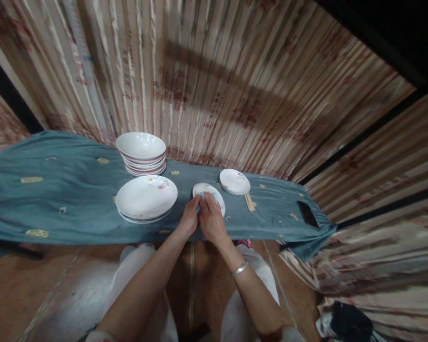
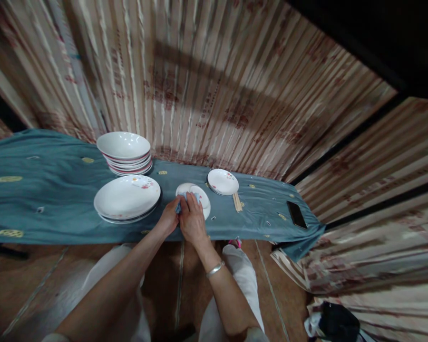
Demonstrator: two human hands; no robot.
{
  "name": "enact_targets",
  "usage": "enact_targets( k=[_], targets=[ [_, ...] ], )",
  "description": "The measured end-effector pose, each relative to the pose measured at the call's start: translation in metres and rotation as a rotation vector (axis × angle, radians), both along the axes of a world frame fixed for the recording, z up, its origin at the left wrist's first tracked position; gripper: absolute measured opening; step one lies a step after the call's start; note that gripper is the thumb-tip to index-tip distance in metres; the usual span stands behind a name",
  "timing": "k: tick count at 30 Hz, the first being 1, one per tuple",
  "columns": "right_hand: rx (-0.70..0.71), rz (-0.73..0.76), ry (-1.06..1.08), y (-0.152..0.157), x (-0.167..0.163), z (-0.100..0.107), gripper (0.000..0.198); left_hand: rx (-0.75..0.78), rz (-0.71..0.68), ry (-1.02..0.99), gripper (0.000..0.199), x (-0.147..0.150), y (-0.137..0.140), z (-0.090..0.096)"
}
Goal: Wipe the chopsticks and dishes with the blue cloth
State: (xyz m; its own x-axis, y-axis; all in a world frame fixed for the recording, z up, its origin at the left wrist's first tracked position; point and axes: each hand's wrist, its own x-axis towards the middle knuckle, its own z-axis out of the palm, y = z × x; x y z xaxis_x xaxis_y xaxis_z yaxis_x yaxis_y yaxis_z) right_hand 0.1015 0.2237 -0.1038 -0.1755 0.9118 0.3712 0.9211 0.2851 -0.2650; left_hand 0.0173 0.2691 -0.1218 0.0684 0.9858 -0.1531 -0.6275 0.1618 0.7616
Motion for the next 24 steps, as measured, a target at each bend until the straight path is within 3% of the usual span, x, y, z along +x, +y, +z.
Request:
enact_targets(
  k=[10, 16, 24],
  targets=[
    [-0.072, 0.208, 0.117, 0.045, 0.024, 0.025, 0.046, -0.15, -0.161, -0.148, 0.034, -0.003, -0.007, 0.02],
    [-0.17, 0.242, 0.231, 0.061, 0.029, 0.032, 0.043, -0.04, -0.228, -0.105, 0.023, -0.006, -0.006, 0.018],
    [-0.173, 0.479, 0.161, 0.082, 0.023, 0.035, 0.035, -0.051, -0.215, 0.02, 0.021, -0.004, -0.005, 0.015]
  ],
)
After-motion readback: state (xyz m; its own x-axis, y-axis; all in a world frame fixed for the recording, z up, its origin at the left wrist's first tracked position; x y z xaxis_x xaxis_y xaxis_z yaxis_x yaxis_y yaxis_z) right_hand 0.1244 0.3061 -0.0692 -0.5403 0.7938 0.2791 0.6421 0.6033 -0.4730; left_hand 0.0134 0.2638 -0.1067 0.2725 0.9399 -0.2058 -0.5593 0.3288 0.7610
